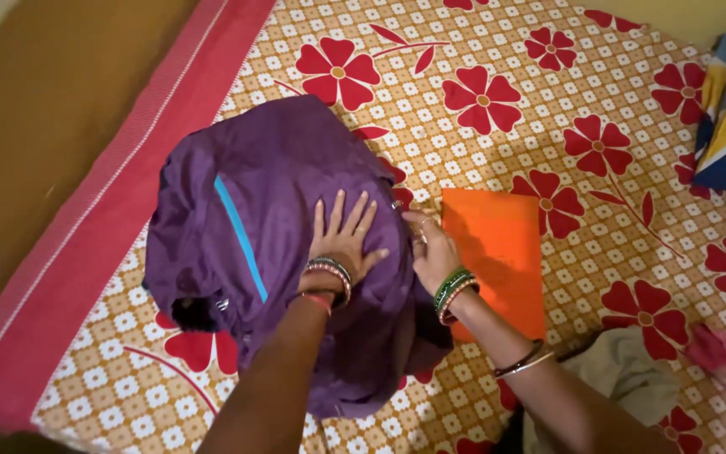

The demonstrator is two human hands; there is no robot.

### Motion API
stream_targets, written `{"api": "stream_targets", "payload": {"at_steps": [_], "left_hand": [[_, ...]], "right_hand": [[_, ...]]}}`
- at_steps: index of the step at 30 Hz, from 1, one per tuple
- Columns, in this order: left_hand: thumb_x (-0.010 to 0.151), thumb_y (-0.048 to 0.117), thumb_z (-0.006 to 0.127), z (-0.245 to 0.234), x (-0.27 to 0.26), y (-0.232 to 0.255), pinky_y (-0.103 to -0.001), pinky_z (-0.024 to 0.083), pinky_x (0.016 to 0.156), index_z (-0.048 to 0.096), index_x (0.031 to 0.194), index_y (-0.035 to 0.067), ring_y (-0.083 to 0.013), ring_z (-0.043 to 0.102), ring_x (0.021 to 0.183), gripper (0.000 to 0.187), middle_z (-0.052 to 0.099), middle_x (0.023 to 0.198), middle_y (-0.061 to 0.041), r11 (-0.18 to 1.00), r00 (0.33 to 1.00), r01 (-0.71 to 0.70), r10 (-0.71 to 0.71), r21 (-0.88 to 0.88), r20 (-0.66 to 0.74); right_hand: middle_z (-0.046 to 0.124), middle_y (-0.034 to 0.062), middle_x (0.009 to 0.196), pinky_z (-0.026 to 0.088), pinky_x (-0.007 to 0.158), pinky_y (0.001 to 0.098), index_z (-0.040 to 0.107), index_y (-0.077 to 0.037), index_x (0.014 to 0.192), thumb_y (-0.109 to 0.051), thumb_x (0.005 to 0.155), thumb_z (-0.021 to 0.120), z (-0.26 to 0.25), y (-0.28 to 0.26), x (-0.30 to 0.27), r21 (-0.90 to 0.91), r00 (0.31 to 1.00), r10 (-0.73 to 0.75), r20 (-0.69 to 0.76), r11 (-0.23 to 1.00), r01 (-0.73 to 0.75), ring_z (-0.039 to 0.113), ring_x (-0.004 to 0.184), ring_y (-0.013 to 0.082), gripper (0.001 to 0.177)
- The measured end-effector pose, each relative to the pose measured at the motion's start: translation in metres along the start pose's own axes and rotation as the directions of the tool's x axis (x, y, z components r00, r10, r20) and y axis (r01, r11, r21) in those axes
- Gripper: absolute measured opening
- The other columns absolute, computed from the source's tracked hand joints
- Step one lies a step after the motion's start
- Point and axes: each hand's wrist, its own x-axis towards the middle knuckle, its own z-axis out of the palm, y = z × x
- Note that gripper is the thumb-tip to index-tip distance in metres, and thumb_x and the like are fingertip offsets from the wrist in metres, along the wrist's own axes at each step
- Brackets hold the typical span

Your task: The person packs notebooks and a pencil pouch into a backpack, zips it closed, disconnects a power cable from a wall outlet, and adjusts the backpack straps on a bed.

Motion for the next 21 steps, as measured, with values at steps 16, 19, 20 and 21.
{"api": "stream_targets", "payload": {"at_steps": [16, 19, 20, 21], "left_hand": [[0.084, 0.081, 0.044, -0.017, -0.004, 0.008, -0.066, -0.008, 0.118, 0.017, 0.161, 0.029, -0.0377, -0.004, 0.155, 0.097, 0.005, 0.17, -0.004, 0.998, 0.993, -0.036, 0.03, 0.058, 0.111], [0.084, 0.08, 0.042, -0.015, -0.003, 0.007, -0.065, -0.009, 0.118, 0.017, 0.161, 0.031, -0.0366, -0.006, 0.155, 0.095, 0.003, 0.171, -0.002, 0.998, 0.992, -0.027, 0.021, 0.053, 0.127], [0.084, 0.08, 0.042, -0.013, -0.003, 0.006, -0.064, -0.009, 0.118, 0.017, 0.161, 0.032, -0.036, -0.007, 0.155, 0.094, 0.003, 0.171, -0.001, 0.998, 0.992, -0.022, 0.016, 0.05, 0.125], [0.085, 0.08, 0.042, -0.011, -0.002, 0.006, -0.064, -0.01, 0.118, 0.017, 0.161, 0.032, -0.0359, -0.007, 0.155, 0.093, 0.003, 0.171, -0.001, 0.998, 0.993, -0.024, 0.018, 0.054, 0.119]], "right_hand": [[0.068, 0.0196, 0.112, 0.058, 0.087, 0.0381, 0.07, -0.004, 0.113, 0.008, 0.086, 0.064, 0.023, 0.024, 0.044, -0.139, 1.0, 0.018, 0.009, 0.99, -0.017, 0.07, 0.099, 0.031, 0.031], [0.073, 0.0168, 0.105, 0.059, 0.087, 0.0368, 0.069, -0.002, 0.106, 0.005, 0.086, 0.067, 0.018, 0.031, 0.059, -0.08, 0.997, 0.039, 0.063, 0.996, -0.034, 0.073, 0.098, 0.0284, 0.022], [0.076, 0.0154, 0.102, 0.06, 0.088, 0.0362, 0.069, -0.002, 0.104, 0.004, 0.086, 0.067, 0.019, 0.034, 0.062, -0.06, 0.996, 0.025, 0.082, 0.998, -0.02, 0.075, 0.099, 0.0275, 0.019], [0.075, 0.0158, 0.1, 0.059, 0.086, 0.0375, 0.07, -0.003, 0.106, 0.003, 0.086, 0.068, 0.019, 0.038, 0.062, -0.08, 0.997, 0.033, 0.068, 0.996, -0.027, 0.074, 0.096, 0.0287, 0.021]]}}
